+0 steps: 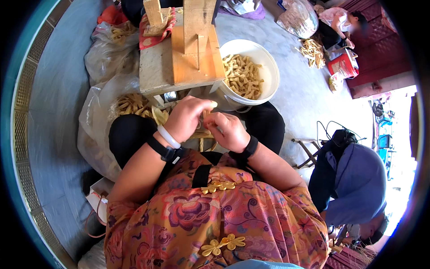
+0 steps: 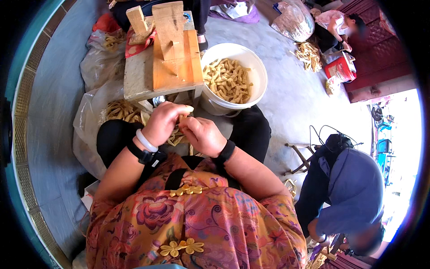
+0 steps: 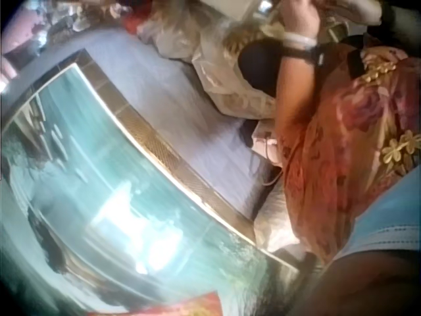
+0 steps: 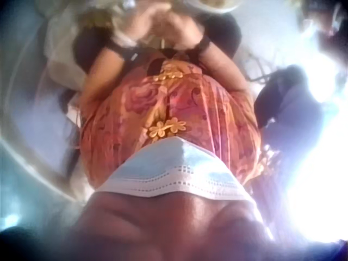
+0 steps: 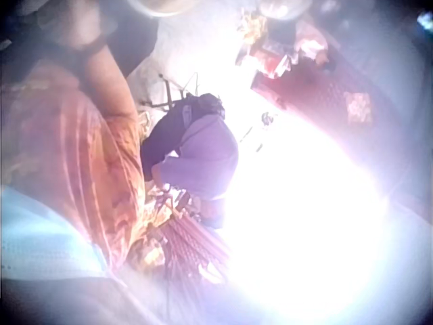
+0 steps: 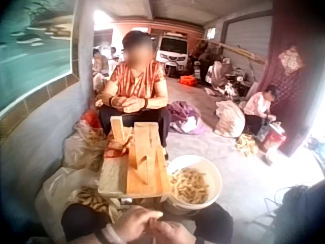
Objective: The person assembles small bamboo-like strips by hand, threading them through a wooden jig to create a folded structure and placing the finished pieces into a white bucket.
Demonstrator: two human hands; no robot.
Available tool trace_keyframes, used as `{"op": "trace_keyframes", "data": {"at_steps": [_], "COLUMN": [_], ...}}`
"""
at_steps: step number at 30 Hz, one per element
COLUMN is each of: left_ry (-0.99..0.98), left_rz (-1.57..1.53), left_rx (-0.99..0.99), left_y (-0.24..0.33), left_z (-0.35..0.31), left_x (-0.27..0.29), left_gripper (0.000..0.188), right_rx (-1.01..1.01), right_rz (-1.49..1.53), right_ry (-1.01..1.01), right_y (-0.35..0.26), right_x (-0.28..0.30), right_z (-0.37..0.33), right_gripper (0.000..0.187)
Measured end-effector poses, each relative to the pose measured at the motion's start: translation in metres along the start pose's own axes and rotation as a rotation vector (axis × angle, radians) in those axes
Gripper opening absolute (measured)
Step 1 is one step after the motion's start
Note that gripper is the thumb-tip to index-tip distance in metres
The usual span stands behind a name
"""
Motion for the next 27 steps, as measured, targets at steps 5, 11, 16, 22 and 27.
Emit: {"op": "trace_keyframes", "data": {"at_steps": [5, 11, 16, 22, 27], "left_ry": [-0.306, -0.467, -0.286, 0.037, 0.125], "left_rz": [-0.215, -1.19, -0.973, 0.017, -0.035], "left_rx": [0.182, 0.49, 0.284, -0.063, -0.003], "left_y": [-0.003, -0.013, -0.016, 0.017, 0.005], "left_z": [-0.009, -0.012, -0.005, 0.005, 0.0], "left_x": [-0.023, -0.028, -0.031, -0.01, -0.01], "left_gripper": [0.02, 0.021, 0.025, 0.033, 0.028], "right_rx": [0.126, -0.049, -0.668, -0.724, -0.507], "right_rz": [-0.299, -0.119, 0.962, 1.268, 0.627], "right_ry": [-0.005, 0.078, 0.209, 0.206, 0.084], "right_y": [0.009, 0.012, 0.046, 0.06, 0.03], "right_x": [-0.001, 0.012, 0.001, -0.008, 0.001], "right_z": [-0.005, -0.002, -0.017, -0.009, 0.002], "right_gripper": [0.02, 0.015, 0.005, 0.005, 0.024]}}
Point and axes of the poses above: each hand's wrist, its own z-axis towards the middle knuckle, its own x-axis out of the back of the hand, y = z × x, the point moved 3 cm from there along z, towards the middle knuckle, and after that the axes turned 5 degrees about -y, right-handed, at the moved point
